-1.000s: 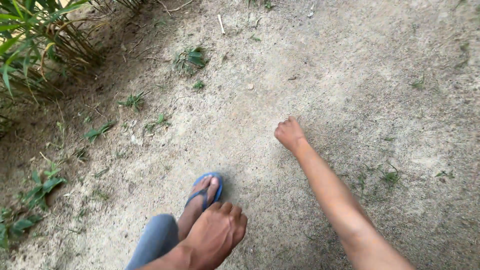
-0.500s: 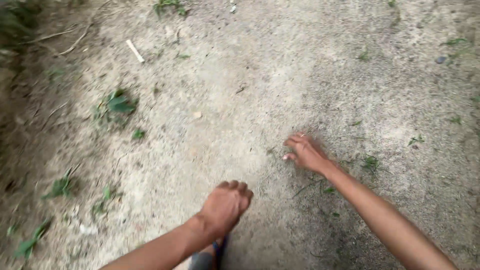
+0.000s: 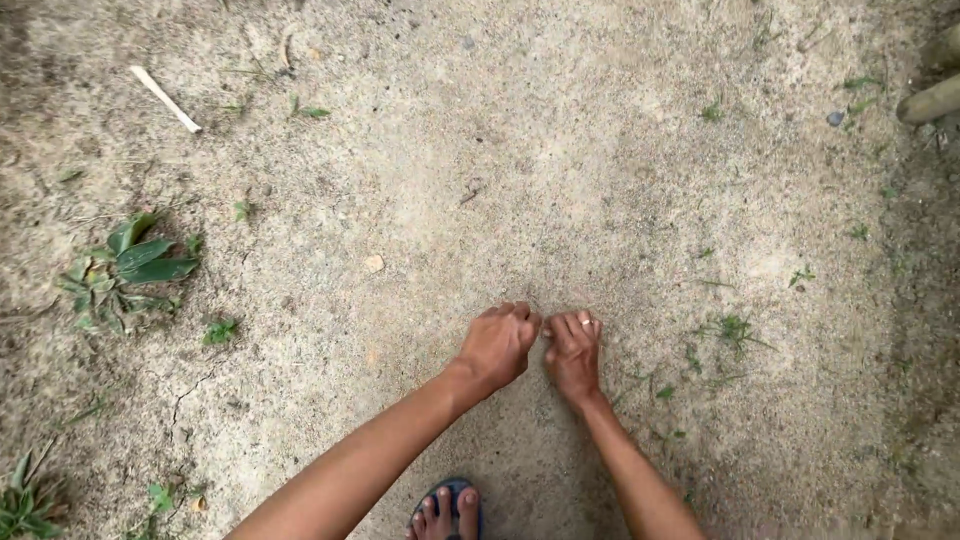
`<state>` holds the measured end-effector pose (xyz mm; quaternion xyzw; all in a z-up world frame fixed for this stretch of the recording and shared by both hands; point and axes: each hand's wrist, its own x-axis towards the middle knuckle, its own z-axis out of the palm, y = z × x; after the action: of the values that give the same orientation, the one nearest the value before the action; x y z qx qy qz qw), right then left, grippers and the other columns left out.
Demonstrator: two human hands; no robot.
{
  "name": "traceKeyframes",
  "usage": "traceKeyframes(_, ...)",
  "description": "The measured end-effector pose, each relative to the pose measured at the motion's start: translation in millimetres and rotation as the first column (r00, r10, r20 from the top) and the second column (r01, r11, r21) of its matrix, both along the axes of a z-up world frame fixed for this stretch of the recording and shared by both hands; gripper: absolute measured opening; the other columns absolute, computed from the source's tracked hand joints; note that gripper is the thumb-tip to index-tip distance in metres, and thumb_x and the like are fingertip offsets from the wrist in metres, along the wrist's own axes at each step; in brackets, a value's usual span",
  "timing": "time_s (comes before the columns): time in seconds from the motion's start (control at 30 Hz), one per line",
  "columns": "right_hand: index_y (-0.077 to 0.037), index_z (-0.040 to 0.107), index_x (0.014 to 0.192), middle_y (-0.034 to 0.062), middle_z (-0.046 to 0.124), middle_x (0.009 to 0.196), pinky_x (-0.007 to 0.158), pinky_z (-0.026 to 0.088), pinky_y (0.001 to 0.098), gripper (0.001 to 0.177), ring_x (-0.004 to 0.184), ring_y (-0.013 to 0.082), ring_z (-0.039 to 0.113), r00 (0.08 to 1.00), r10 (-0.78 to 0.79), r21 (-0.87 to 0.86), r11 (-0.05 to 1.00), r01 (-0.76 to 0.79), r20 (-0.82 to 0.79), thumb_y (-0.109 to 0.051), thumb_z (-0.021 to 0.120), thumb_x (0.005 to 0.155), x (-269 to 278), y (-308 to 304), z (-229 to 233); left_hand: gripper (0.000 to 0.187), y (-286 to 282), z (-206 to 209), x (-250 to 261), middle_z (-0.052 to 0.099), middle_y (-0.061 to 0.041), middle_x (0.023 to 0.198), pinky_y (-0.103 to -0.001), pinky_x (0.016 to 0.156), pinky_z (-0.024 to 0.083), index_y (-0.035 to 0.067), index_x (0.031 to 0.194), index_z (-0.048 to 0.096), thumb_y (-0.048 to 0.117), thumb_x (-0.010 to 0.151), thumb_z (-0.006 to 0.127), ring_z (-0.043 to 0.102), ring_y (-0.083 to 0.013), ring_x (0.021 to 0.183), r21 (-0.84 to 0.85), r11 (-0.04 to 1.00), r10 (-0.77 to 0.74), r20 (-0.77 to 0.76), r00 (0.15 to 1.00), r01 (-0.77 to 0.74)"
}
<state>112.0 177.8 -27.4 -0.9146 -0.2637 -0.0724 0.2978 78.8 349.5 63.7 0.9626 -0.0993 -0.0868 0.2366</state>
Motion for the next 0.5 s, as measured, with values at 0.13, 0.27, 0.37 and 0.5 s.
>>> traceKeyframes(0.13, -0.006, 0.064, 0.089, 0.0073, 0.063, 0.088, 0.083, 0.040, 0.0433, 0.031, 0.091, 0.0268, 0.056, 0.999, 0.033, -0.069, 0.997, -0.031, 0.019, 0.012, 0.066, 0.063, 0.6, 2.9, -3.8, 0.038, 5.3, -14.6, -2.6, 0.067, -0.019, 0.110, -0.047, 0.089, 0.053, 0.002, 0.112, 0.064, 0.000, 0.075, 0.067, 0.065, -0.0371, 0.105, -0.093, 0.995, -0.019, 0.077, 0.997, 0.027)
traceKeyframes(0.27, -0.003, 0.063, 0.090, 0.0115, 0.061, 0.092, 0.084, 0.040, 0.0460, 0.037, 0.094, 0.0304, 0.055, 1.000, 0.026, -0.091, 0.995, -0.027, -0.010, 0.008, 0.070, 0.056, -2.3, 6.4, -1.7, 0.029, 7.4, -18.5, -1.0, 0.068, -0.016, 0.105, -0.045, 0.087, 0.054, 0.004, 0.104, 0.064, 0.003, 0.076, 0.068, 0.066, -0.0359, 0.102, -0.091, 0.996, 0.006, 0.050, 0.999, -0.001)
traceKeyframes(0.37, -0.003, 0.063, 0.090, 0.0125, 0.060, 0.092, 0.084, 0.041, 0.0471, 0.038, 0.095, 0.0313, 0.055, 1.000, -0.004, -0.102, 0.995, 0.002, -0.024, 0.007, 0.072, 0.055, -4.7, 7.3, -14.8, 0.023, 2.8, -16.6, 2.2, 0.069, -0.015, 0.101, -0.044, 0.086, 0.054, 0.004, 0.099, 0.064, 0.004, 0.076, 0.069, 0.066, -0.0347, 0.100, -0.074, 0.997, 0.009, 0.046, 0.999, -0.006)
traceKeyframes(0.5, -0.004, 0.064, 0.094, 0.0114, 0.060, 0.095, 0.088, 0.043, 0.0461, 0.037, 0.097, 0.0287, 0.056, 1.000, 0.002, -0.152, 0.988, -0.002, -0.002, 0.010, 0.069, 0.060, -5.8, 3.3, -34.8, 0.015, -6.2, -15.5, 5.3, 0.070, -0.016, 0.095, -0.044, 0.084, 0.055, 0.003, 0.095, 0.065, 0.005, 0.080, 0.068, 0.068, -0.0341, 0.094, -0.113, 0.993, 0.038, 0.104, 0.994, -0.026)
